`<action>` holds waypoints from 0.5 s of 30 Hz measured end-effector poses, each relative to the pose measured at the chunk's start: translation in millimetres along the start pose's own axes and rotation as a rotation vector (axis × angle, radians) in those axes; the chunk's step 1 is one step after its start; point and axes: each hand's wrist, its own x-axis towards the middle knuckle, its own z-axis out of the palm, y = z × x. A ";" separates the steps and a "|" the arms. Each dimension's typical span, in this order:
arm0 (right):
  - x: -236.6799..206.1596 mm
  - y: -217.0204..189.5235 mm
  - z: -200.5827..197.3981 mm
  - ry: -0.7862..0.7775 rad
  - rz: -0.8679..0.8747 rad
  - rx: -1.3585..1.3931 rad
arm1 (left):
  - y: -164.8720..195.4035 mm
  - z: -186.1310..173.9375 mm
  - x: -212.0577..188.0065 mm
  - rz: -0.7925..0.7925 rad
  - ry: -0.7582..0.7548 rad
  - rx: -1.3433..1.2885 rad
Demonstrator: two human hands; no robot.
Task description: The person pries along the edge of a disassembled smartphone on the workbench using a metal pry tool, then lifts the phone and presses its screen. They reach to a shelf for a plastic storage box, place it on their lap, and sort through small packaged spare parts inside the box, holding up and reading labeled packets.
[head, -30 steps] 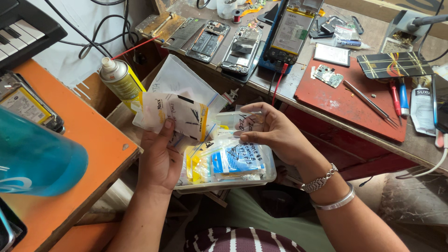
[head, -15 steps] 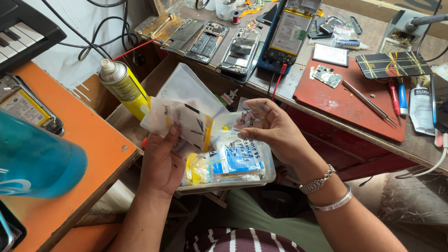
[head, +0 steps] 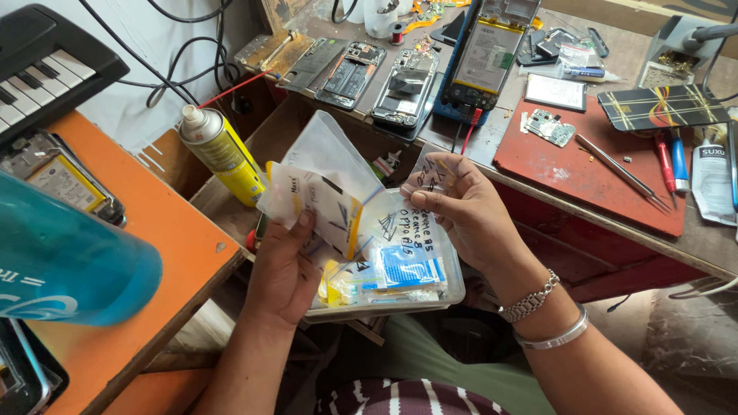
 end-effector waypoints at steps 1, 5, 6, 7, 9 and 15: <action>0.6 0.7 1.2 -0.012 -0.011 0.028 | -1.0 0.7 0.0 -0.023 0.017 0.008; 6.3 3.4 10.3 0.000 -0.022 0.044 | -4.8 5.8 1.7 -0.099 0.052 0.055; 8.0 4.0 13.4 -0.009 -0.032 0.057 | -4.6 6.9 1.4 -0.117 0.058 0.069; 9.0 4.7 16.4 -0.017 -0.040 0.070 | -3.9 7.5 0.8 -0.132 0.052 0.078; 11.8 5.8 22.1 -0.032 -0.056 0.084 | -3.7 9.4 0.6 -0.165 0.035 0.093; 12.2 8.0 28.5 -0.114 -0.112 0.110 | -6.5 10.6 -2.4 -0.187 -0.022 0.084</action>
